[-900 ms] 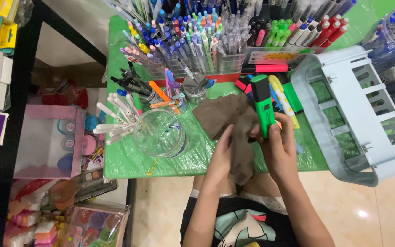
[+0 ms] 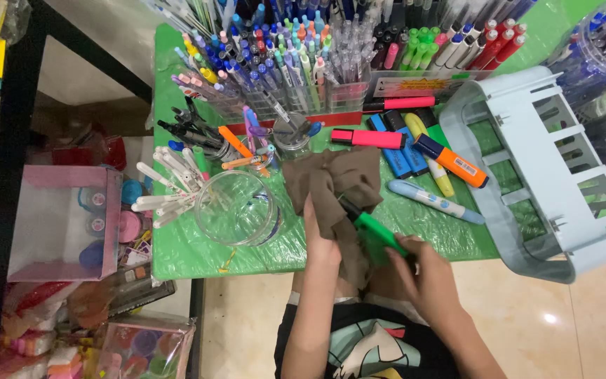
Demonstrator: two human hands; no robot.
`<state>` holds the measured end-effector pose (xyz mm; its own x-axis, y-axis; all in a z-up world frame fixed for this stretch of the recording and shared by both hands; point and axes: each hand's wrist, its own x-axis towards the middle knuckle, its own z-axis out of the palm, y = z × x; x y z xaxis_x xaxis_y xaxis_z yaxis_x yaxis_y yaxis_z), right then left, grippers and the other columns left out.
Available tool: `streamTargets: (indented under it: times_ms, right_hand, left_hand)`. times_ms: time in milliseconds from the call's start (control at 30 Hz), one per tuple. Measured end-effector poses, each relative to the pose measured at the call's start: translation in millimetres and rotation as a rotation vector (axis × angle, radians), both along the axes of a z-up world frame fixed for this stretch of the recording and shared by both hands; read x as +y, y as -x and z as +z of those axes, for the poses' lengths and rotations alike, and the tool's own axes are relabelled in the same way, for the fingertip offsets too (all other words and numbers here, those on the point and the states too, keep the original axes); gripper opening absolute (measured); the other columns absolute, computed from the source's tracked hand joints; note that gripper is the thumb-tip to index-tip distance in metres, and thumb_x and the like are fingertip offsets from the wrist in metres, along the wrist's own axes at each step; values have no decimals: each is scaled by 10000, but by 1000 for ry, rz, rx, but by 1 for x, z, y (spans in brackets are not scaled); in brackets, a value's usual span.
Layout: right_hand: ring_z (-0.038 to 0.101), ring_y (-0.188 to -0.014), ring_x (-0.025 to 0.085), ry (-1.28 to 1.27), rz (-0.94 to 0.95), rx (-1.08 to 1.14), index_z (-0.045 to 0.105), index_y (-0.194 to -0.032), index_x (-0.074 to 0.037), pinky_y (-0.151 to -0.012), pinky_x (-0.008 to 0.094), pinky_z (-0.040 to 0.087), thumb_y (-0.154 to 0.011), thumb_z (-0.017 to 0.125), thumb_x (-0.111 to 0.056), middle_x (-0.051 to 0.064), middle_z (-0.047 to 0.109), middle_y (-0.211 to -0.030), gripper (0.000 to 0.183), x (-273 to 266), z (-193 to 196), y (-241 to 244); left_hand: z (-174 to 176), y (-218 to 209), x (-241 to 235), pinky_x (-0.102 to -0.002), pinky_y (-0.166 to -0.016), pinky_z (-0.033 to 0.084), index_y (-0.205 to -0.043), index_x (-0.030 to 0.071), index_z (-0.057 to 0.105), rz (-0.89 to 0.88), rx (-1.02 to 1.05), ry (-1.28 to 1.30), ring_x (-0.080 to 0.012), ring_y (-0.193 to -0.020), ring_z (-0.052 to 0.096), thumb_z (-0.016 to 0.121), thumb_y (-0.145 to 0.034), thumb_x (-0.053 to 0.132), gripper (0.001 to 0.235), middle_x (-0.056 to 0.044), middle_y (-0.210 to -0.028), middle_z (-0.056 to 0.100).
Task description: Cleaning and organizing pens and markers at a stationery desk.
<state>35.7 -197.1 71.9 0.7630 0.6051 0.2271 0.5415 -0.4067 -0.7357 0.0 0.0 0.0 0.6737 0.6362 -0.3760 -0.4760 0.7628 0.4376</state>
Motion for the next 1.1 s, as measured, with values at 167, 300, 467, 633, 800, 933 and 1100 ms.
streamTargets:
  times_ms: [167,300,467,633,800,933,1100]
  right_hand:
    - [705,-913,321,-176,-62,-111,513,-1178,-28,-762,402,572,-951,742,-85,161,661,-1157,328,9,-9,-6]
    - [695,-783,295,22,-53,-278,605,-1148,-98,-617,403,550,-832,791,-31,153,667,-1147,373,29,0,-17]
    - [697,-830,328,-103,-28,-278,592,-1157,-102,-672,408,546,-845,790,-32,133,674,-1132,377,38,-10,-14]
    - [723,-944,283,-443,-153,-16,484,-1185,-64,-815,365,574,-997,738,-20,77,691,-1151,319,39,-12,-18]
    - [693,-905,347,-15,24,-389,627,-1066,-43,-734,400,550,-754,738,36,152,695,-1093,341,48,29,-22]
    - [674,-985,357,-57,75,-276,609,-1098,-20,-808,395,540,-777,696,53,175,675,-1138,341,48,27,-19]
    - [611,-856,185,-236,-93,44,615,-1234,-21,-784,293,503,-986,627,43,104,610,-1001,256,55,29,-24]
  left_hand:
    - [-5,0,-13,-329,-992,504,-1435,87,541,-89,169,68,-171,-1172,618,503,-1033,310,461,-32,-1304,637]
    - [-7,1,-27,-332,-1004,486,-1451,79,547,-234,283,212,-189,-1215,612,455,-1032,370,518,-52,-1359,644]
    - [-4,6,-35,-343,-1068,474,-1470,83,479,-178,104,-87,-176,-1266,578,529,-1022,252,482,-40,-1391,604]
    - [-26,9,-46,-385,-1022,470,-1488,5,461,-167,26,-57,-223,-1203,553,534,-1101,223,450,-107,-1343,563]
    - [-20,11,-58,-299,-1098,442,-1513,75,404,-285,261,-404,-116,-1302,528,443,-1053,215,482,-13,-1451,534]
    - [30,5,-42,-333,-1064,450,-1522,-7,419,-279,165,-377,-186,-1258,532,456,-1076,150,474,-110,-1401,544]
    - [32,7,-29,-288,-1102,409,-1593,39,295,-229,232,-494,-155,-1327,488,406,-1093,119,518,-85,-1501,484]
